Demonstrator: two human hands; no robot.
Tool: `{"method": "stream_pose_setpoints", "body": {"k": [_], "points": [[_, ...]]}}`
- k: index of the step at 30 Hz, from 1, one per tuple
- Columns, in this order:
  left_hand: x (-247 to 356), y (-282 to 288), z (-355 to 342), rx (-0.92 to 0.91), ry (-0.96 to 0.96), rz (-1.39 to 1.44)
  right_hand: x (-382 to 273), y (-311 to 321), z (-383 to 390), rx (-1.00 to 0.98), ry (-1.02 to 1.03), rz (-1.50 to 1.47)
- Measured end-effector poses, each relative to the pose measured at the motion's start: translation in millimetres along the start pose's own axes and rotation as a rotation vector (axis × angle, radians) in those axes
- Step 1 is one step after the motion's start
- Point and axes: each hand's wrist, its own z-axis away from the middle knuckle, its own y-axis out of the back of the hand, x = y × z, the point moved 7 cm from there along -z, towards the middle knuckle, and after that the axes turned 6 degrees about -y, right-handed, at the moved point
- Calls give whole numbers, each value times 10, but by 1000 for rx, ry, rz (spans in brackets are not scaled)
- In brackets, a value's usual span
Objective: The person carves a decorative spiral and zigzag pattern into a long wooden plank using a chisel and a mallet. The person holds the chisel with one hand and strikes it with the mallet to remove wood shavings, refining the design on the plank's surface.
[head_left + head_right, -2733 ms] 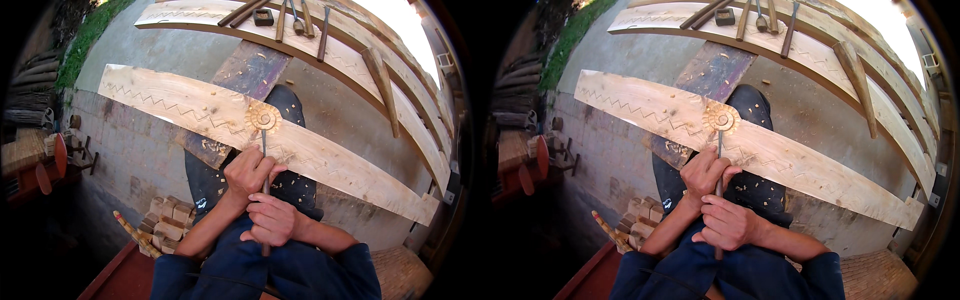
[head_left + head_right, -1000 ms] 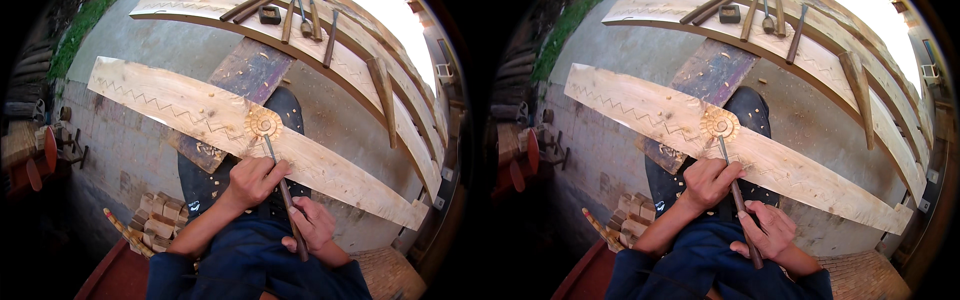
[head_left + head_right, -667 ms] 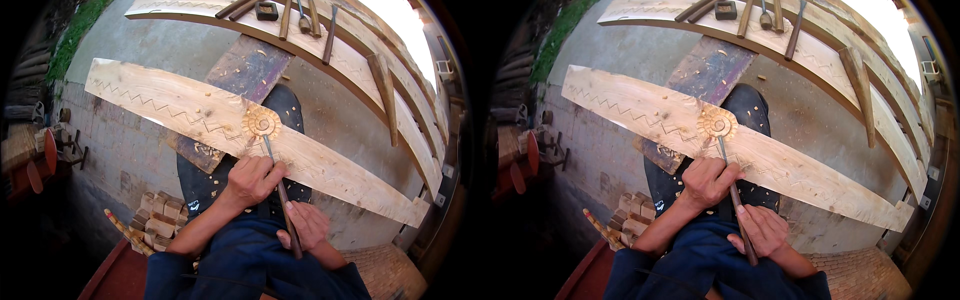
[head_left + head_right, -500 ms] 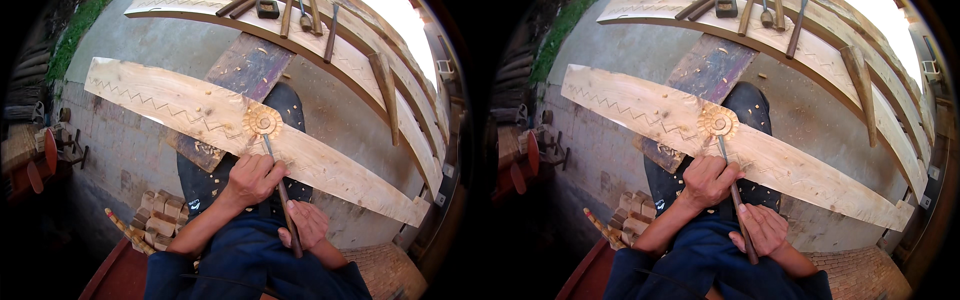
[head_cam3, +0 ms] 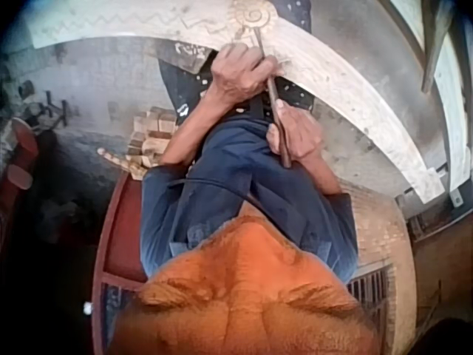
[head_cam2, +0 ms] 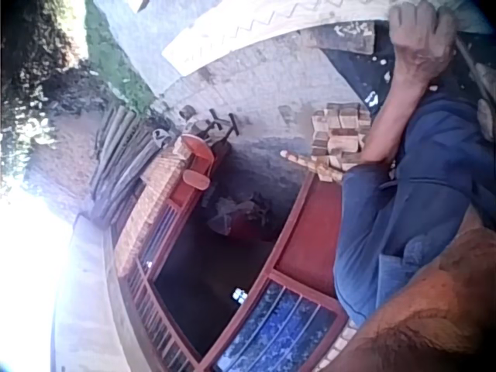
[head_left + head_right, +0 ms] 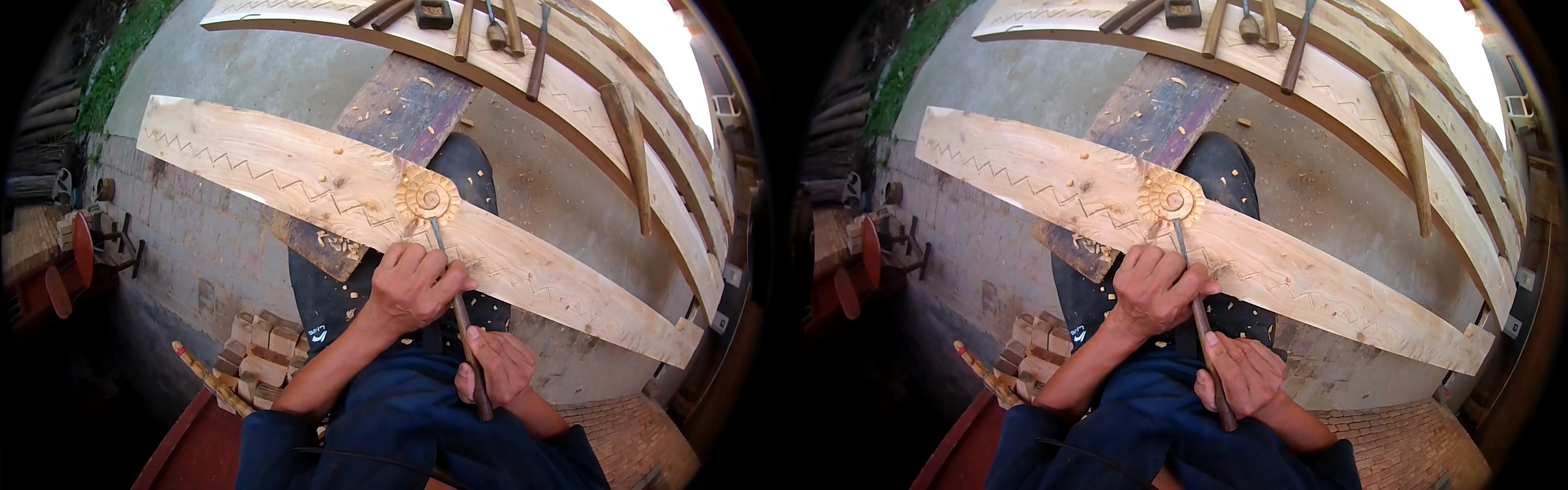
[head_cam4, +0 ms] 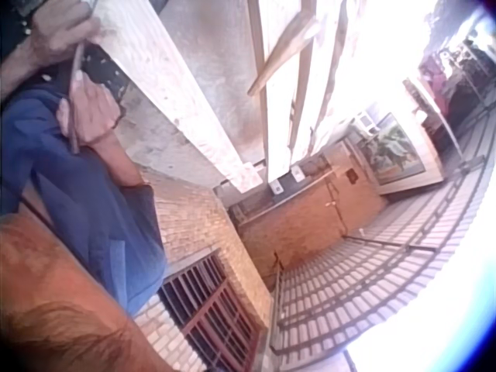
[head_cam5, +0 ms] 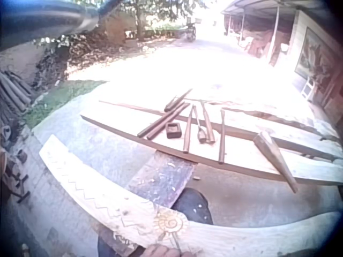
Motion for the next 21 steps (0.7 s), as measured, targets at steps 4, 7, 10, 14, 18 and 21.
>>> {"method": "stream_pose_setpoints", "body": {"k": [4, 7, 10, 14, 18, 21], "points": [[-16, -26, 16, 27, -18, 12, 9, -4, 15, 13, -2, -12], [-41, -43, 28, 14, -21, 28, 4, -12, -2, 28, -5, -19], [-46, -41, 6, 3, -1, 49, -22, -9, -23, 30, -17, -16], [-41, -42, -1, 17, 38, 64, -27, -42, -8, 26, -19, -19], [-44, -63, 4, 16, 43, 76, 9, -84, 29, 56, -15, -46], [-49, -94, 29, 5, 35, 92, 29, -97, 59, 60, -19, -61]]}}
